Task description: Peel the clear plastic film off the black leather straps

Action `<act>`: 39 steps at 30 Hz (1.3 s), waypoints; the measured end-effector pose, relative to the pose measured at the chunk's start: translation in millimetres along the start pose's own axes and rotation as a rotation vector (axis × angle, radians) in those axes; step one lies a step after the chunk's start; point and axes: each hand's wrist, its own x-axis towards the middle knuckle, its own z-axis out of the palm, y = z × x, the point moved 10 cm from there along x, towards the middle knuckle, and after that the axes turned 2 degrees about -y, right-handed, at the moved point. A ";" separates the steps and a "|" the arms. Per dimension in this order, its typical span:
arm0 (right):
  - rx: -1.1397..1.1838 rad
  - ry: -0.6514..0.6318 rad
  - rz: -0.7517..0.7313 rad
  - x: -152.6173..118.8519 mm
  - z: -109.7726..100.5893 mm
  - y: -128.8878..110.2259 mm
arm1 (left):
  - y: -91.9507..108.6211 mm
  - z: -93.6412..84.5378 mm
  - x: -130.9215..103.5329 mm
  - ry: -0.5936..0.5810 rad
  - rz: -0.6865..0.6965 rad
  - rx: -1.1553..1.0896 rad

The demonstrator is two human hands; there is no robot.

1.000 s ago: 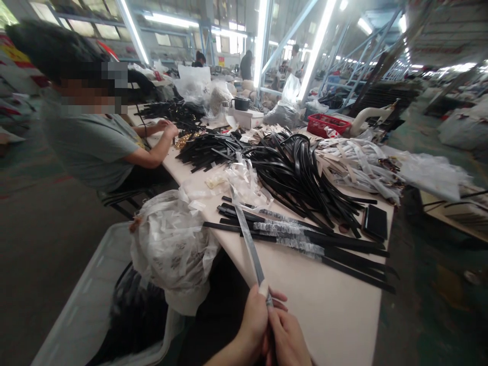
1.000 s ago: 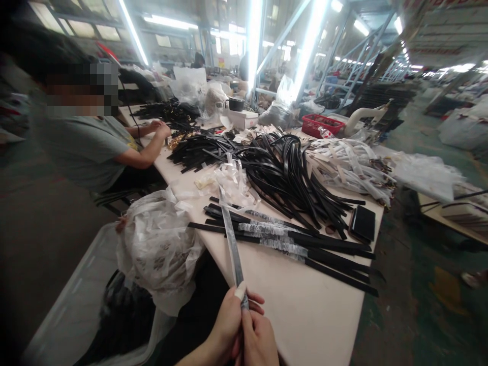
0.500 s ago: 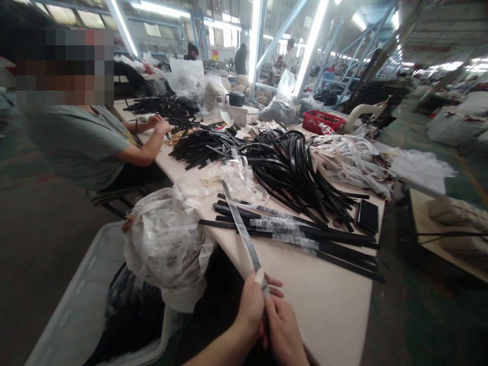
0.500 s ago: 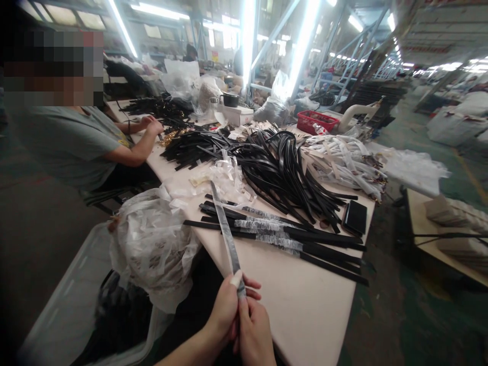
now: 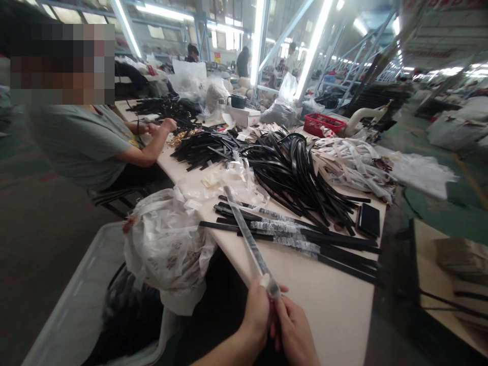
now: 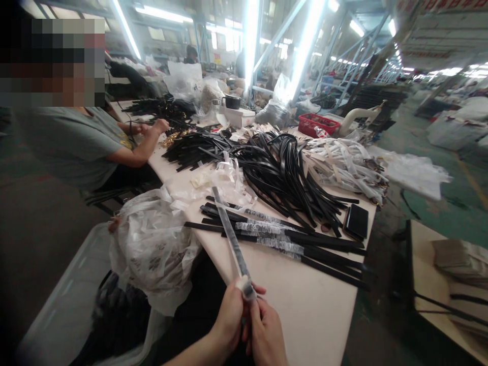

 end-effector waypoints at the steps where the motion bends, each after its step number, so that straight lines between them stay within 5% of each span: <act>1: -0.009 -0.075 0.022 1.4 -4.5 -0.6 | -7.4 -2.9 -4.1 0.014 0.001 -0.007; 4: -0.018 -0.227 0.091 12.1 -29.9 -10.1 | 0.5 -17.3 -13.6 0.111 0.159 -0.032; 7: -0.019 -0.065 0.020 45.6 -62.8 -49.7 | 3.7 -9.8 -21.1 0.067 0.226 0.048; 11: -0.005 -0.319 0.062 85.4 -12.9 -91.4 | -33.3 21.7 -26.9 -0.238 0.045 0.259; 13: -0.033 -0.365 0.056 89.9 -0.3 -103.6 | -31.5 16.6 -20.3 -0.287 0.006 0.268; 18: -0.156 -0.378 0.138 47.7 -26.7 -93.6 | 63.0 -28.9 31.7 -0.125 0.107 -0.124; 21: -0.174 -0.431 0.222 8.8 -38.2 -77.8 | 112.3 -16.0 60.0 -0.204 0.107 -0.285; 24: -0.289 -0.436 0.194 -13.9 -40.9 -65.4 | 137.1 -9.4 76.1 -0.096 0.169 -0.302; 27: -0.301 -0.430 0.134 -18.6 -32.7 -54.9 | 141.2 -5.6 76.6 -0.018 0.255 -0.291; 31: -0.001 -0.449 0.123 -4.3 0.9 -51.2 | 136.7 4.9 64.7 -0.084 0.346 -0.301; 39: 0.019 -0.188 -0.127 53.7 25.6 -78.9 | 112.6 11.9 42.4 -0.132 0.354 -0.232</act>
